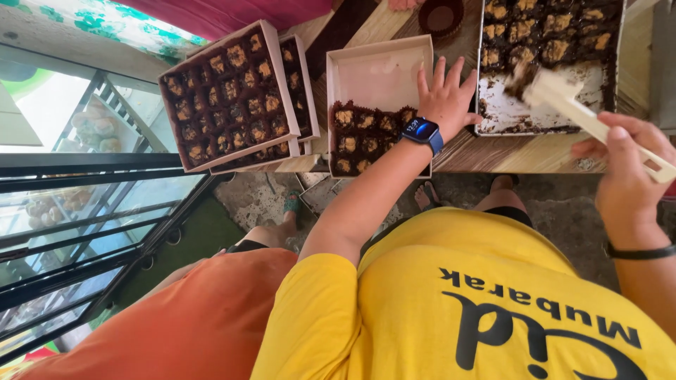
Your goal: The person transfers small baked goods from a tray into a cardboard box using a spatula and their hand, one at a time.
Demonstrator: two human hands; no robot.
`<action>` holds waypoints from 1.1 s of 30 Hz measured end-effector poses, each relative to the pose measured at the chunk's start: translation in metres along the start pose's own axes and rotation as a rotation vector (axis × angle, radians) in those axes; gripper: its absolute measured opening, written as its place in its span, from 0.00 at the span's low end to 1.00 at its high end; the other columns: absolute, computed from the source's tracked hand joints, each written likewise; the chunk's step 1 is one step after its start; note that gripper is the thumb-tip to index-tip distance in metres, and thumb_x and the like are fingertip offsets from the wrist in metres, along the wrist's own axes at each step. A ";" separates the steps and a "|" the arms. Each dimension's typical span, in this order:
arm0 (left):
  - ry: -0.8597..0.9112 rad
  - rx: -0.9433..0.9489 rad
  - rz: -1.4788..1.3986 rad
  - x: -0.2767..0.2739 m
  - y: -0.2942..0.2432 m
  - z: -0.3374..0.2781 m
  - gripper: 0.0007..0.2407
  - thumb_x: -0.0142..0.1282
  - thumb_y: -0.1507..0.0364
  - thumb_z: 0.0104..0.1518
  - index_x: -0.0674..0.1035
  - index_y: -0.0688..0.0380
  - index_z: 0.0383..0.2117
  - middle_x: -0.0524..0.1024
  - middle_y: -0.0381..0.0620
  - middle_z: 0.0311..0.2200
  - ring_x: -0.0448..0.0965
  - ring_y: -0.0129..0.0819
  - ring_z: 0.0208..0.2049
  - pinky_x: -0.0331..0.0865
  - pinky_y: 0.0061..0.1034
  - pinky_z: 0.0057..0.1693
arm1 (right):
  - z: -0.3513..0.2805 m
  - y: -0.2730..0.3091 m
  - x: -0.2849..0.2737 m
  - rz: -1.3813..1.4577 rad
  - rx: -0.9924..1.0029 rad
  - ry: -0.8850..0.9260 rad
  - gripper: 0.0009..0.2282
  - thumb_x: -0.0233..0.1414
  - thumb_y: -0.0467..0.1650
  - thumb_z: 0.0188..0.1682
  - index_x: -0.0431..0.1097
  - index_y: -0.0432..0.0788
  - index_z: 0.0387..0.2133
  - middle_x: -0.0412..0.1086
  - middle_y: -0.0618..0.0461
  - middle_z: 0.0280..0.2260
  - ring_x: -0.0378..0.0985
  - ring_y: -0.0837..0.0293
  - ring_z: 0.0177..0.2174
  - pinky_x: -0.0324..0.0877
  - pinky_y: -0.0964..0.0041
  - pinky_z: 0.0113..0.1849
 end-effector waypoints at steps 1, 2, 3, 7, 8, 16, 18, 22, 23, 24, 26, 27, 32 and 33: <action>0.007 -0.017 -0.003 -0.003 0.001 0.001 0.42 0.73 0.41 0.44 0.67 0.41 0.64 0.56 0.47 0.69 0.50 0.57 0.71 0.43 0.69 0.70 | -0.003 -0.007 -0.001 0.107 0.198 -0.056 0.10 0.40 0.24 0.73 0.67 0.26 0.57 0.69 0.33 0.37 0.79 0.49 0.34 0.77 0.63 0.36; 0.001 -0.017 0.000 -0.004 0.002 0.005 0.42 0.73 0.41 0.44 0.67 0.41 0.64 0.56 0.47 0.69 0.50 0.57 0.71 0.43 0.69 0.70 | -0.001 -0.001 0.005 0.109 0.192 -0.058 0.10 0.40 0.24 0.73 0.67 0.26 0.57 0.69 0.33 0.37 0.79 0.49 0.34 0.77 0.63 0.36; 0.001 -0.017 0.001 -0.002 0.002 0.003 0.42 0.72 0.40 0.44 0.67 0.40 0.64 0.56 0.47 0.69 0.50 0.56 0.71 0.44 0.68 0.70 | -0.005 0.001 0.009 0.163 0.312 -0.077 0.09 0.41 0.25 0.72 0.68 0.31 0.54 0.71 0.37 0.35 0.80 0.52 0.33 0.79 0.66 0.37; -0.004 -0.019 0.001 0.002 0.003 0.002 0.41 0.71 0.39 0.44 0.67 0.38 0.64 0.56 0.46 0.69 0.51 0.56 0.71 0.45 0.67 0.69 | -0.012 -0.001 0.035 0.191 0.462 -0.082 0.09 0.40 0.25 0.71 0.68 0.37 0.54 0.71 0.46 0.33 0.79 0.60 0.29 0.79 0.75 0.32; -0.004 -0.018 0.004 0.002 0.004 0.004 0.41 0.71 0.39 0.44 0.67 0.38 0.64 0.56 0.46 0.69 0.51 0.56 0.71 0.45 0.67 0.69 | -0.009 -0.008 0.044 0.194 0.462 -0.082 0.09 0.40 0.25 0.71 0.68 0.37 0.54 0.71 0.46 0.33 0.79 0.60 0.29 0.79 0.75 0.32; 0.063 -0.017 -0.037 -0.002 0.003 0.004 0.40 0.72 0.43 0.47 0.66 0.39 0.64 0.55 0.47 0.70 0.49 0.57 0.71 0.43 0.67 0.70 | -0.005 -0.021 0.068 0.361 0.442 -0.142 0.17 0.47 0.38 0.65 0.68 0.41 0.59 0.72 0.46 0.26 0.79 0.58 0.26 0.82 0.65 0.31; 0.054 -0.017 -0.064 -0.003 0.005 0.009 0.36 0.71 0.43 0.46 0.70 0.39 0.61 0.55 0.47 0.70 0.48 0.57 0.72 0.42 0.67 0.70 | -0.005 -0.015 0.062 0.387 0.423 -0.079 0.16 0.48 0.35 0.64 0.63 0.41 0.62 0.70 0.46 0.31 0.79 0.57 0.30 0.82 0.63 0.34; 0.029 -0.019 -0.128 -0.002 0.004 0.006 0.30 0.71 0.46 0.44 0.79 0.41 0.53 0.57 0.47 0.69 0.48 0.57 0.71 0.43 0.68 0.70 | -0.008 0.022 0.039 0.448 0.370 0.258 0.34 0.46 0.22 0.51 0.43 0.37 0.73 0.55 0.36 0.60 0.69 0.48 0.46 0.74 0.57 0.44; 0.027 -0.020 -0.129 -0.002 0.005 0.006 0.30 0.71 0.46 0.44 0.79 0.41 0.53 0.57 0.47 0.69 0.48 0.57 0.71 0.43 0.68 0.70 | -0.004 0.016 0.027 0.448 0.368 0.261 0.34 0.46 0.22 0.51 0.43 0.37 0.73 0.55 0.36 0.60 0.69 0.48 0.46 0.74 0.57 0.44; 0.045 -0.023 -0.121 -0.002 0.005 0.007 0.33 0.71 0.45 0.44 0.76 0.41 0.56 0.55 0.47 0.69 0.47 0.57 0.72 0.43 0.67 0.70 | -0.003 0.007 0.017 0.513 0.481 0.334 0.31 0.45 0.28 0.50 0.49 0.34 0.69 0.58 0.36 0.59 0.70 0.42 0.46 0.75 0.47 0.43; 0.065 -0.025 -0.117 -0.003 0.004 0.007 0.35 0.70 0.44 0.45 0.73 0.41 0.59 0.54 0.47 0.70 0.46 0.57 0.72 0.43 0.67 0.70 | 0.012 0.023 0.015 0.574 0.598 0.405 0.31 0.44 0.35 0.49 0.55 0.30 0.66 0.61 0.35 0.58 0.72 0.37 0.46 0.75 0.38 0.42; 0.089 -0.031 -0.121 -0.005 0.004 0.008 0.36 0.71 0.44 0.45 0.73 0.42 0.60 0.53 0.48 0.70 0.45 0.58 0.72 0.42 0.68 0.70 | 0.026 0.041 0.022 0.298 0.784 0.390 0.27 0.45 0.29 0.52 0.54 0.38 0.68 0.64 0.35 0.54 0.72 0.40 0.41 0.75 0.43 0.39; 0.108 -0.033 -0.122 -0.014 0.003 0.010 0.35 0.73 0.45 0.43 0.74 0.42 0.58 0.52 0.49 0.70 0.43 0.59 0.72 0.40 0.70 0.70 | 0.056 0.042 0.039 -0.182 1.002 0.427 0.24 0.51 0.23 0.56 0.61 0.47 0.67 0.70 0.39 0.24 0.69 0.50 0.20 0.69 0.58 0.24; 0.101 -0.025 -0.108 -0.012 0.002 0.011 0.35 0.72 0.45 0.42 0.74 0.42 0.57 0.53 0.49 0.70 0.44 0.59 0.72 0.41 0.70 0.69 | 0.056 0.042 0.041 -0.210 1.021 0.404 0.24 0.50 0.23 0.56 0.59 0.47 0.68 0.70 0.41 0.25 0.65 0.53 0.18 0.65 0.61 0.21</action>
Point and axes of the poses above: each hand's wrist, its own z-axis towards the middle knuckle, its own x-axis out of the palm, y = z × x, the point moved 3 cm from there along z, towards the middle knuckle
